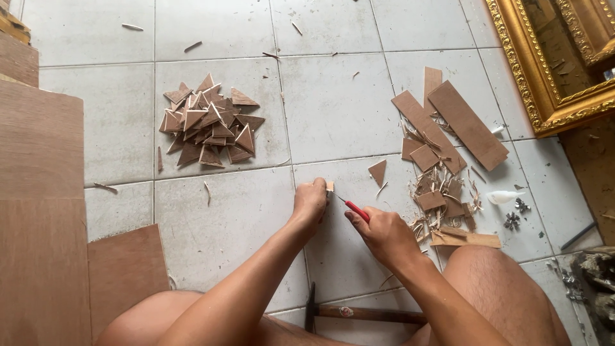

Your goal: The person sits on the floor and uses a red utility knife to cut small rectangular pieces of wood into triangular shapes. The person holds each piece with one hand and carefully slices along the edges, placing the finished triangles into a growing pile on the floor.

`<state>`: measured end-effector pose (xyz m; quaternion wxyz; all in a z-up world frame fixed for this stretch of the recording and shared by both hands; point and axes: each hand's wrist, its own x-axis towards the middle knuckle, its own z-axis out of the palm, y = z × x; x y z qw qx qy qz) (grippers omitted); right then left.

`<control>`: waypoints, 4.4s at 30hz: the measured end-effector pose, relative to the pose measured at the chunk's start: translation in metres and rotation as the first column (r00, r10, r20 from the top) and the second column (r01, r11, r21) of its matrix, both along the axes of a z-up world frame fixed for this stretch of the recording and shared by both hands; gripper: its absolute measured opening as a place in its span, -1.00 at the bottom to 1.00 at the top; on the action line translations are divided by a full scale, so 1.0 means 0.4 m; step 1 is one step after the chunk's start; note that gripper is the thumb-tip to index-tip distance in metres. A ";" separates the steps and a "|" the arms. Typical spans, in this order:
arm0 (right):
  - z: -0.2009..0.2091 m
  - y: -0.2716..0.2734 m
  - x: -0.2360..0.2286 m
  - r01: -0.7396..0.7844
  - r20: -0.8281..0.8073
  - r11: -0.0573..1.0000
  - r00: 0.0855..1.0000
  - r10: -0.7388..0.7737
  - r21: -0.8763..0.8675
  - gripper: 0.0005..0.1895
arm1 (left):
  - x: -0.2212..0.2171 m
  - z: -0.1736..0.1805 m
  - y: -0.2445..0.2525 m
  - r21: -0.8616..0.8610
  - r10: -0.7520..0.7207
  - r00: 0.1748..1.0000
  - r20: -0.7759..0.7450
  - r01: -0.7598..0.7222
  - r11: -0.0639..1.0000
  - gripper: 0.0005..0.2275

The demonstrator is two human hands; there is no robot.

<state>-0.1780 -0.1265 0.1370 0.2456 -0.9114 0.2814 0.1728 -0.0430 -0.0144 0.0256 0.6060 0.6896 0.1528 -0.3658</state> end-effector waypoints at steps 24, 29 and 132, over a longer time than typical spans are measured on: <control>-0.059 -0.014 0.001 0.074 -0.059 0.994 0.995 -0.078 -0.078 -0.21 | -0.037 0.102 0.013 0.149 -0.098 0.995 0.016 0.094 0.984 -0.60; 0.011 0.009 -0.001 0.051 -0.023 0.997 0.998 -0.052 -0.052 -0.21 | -0.037 0.087 -0.003 0.139 -0.063 0.998 0.000 0.062 0.988 -0.56; -0.107 -0.086 0.062 0.454 -0.087 0.252 0.604 -0.793 0.854 -0.65 | -0.037 0.084 -0.016 -0.081 -0.413 0.847 0.335 0.462 0.883 -0.39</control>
